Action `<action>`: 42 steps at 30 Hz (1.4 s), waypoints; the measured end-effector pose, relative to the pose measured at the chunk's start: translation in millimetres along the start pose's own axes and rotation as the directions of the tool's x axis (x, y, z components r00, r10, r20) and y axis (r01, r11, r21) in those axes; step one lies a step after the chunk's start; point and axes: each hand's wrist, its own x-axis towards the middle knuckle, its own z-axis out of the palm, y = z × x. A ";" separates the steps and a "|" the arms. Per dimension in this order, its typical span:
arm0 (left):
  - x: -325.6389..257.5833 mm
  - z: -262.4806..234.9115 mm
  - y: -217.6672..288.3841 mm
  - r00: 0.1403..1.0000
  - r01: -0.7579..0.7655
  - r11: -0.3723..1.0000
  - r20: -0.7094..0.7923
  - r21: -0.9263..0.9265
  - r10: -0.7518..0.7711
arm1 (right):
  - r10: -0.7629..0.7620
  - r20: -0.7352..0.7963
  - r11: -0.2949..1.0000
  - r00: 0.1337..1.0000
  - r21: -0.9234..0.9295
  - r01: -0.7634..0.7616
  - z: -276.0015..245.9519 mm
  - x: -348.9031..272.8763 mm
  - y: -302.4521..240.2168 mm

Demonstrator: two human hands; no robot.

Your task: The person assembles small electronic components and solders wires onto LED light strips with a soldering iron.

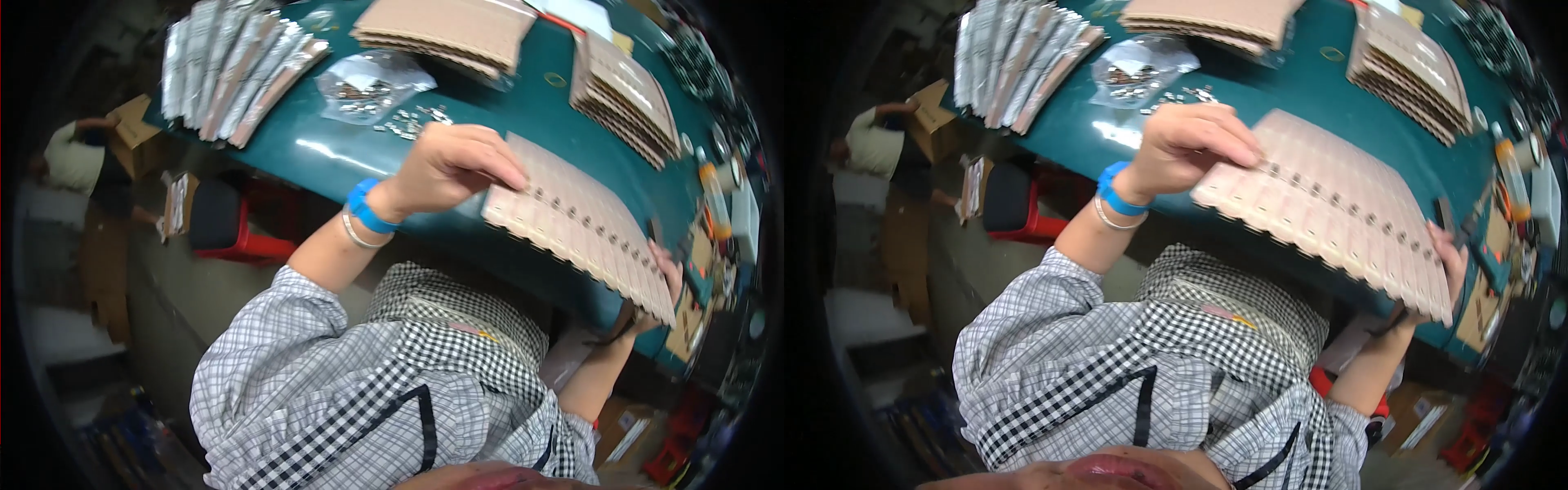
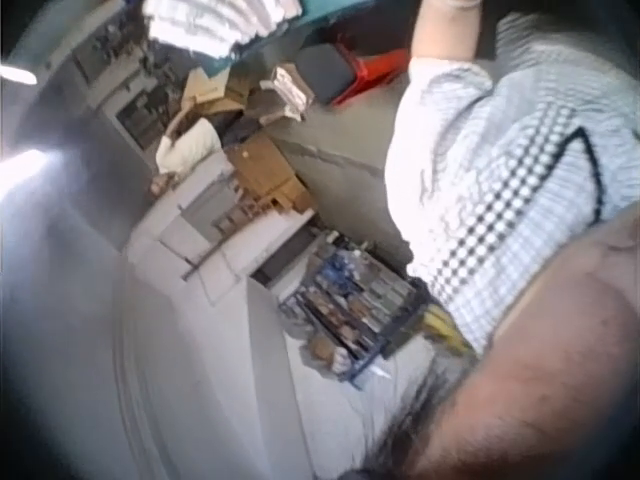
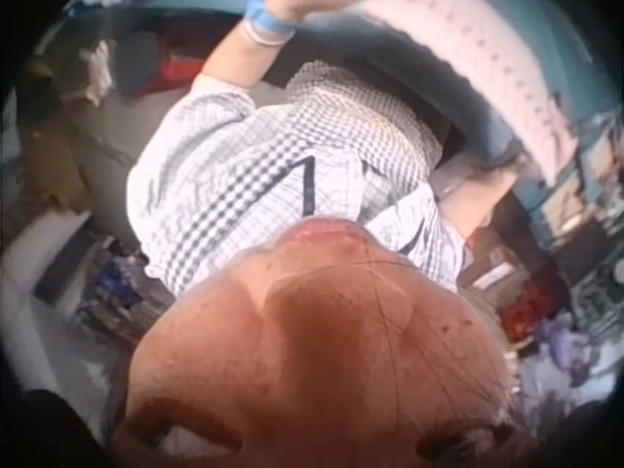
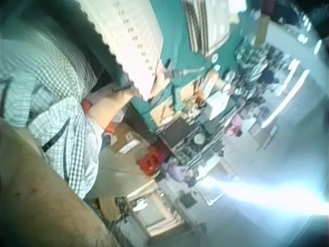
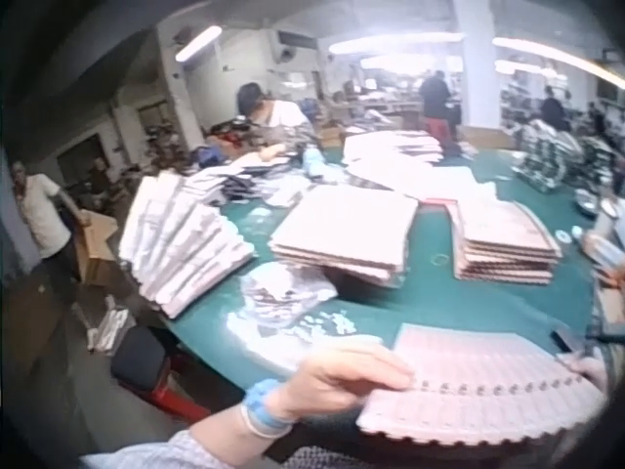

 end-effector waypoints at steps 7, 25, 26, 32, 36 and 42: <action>-13.4 -0.4 9.4 0.986 0.104 0.990 -0.124 -0.092 -0.115 | -0.018 -0.052 0.997 0.998 0.073 0.022 0.7 -1.0 -10.5; -14.1 -3.1 1.2 0.992 0.078 0.969 -0.079 -0.234 -0.099 | -0.012 -0.006 0.987 1.000 0.159 0.013 2.4 -1.1 -8.5; -15.6 -3.9 1.9 0.991 0.095 0.974 -0.069 -0.207 -0.111 | 0.015 -0.030 0.989 0.999 0.150 -0.011 4.6 -2.7 -6.3; -16.0 -1.5 1.2 0.991 0.113 0.968 -0.044 -0.226 -0.126 | -0.045 -0.019 0.998 0.999 0.053 0.046 1.7 -7.1 -5.2; -18.2 3.9 1.6 0.983 0.122 0.950 -0.096 -0.286 -0.155 | -0.030 -0.067 0.997 0.997 0.064 0.034 1.4 -9.0 -0.5; -11.8 8.3 6.6 0.985 0.104 0.949 -0.099 -0.299 -0.140 | -0.068 -0.176 0.974 0.982 0.202 0.103 18.7 -0.8 -22.5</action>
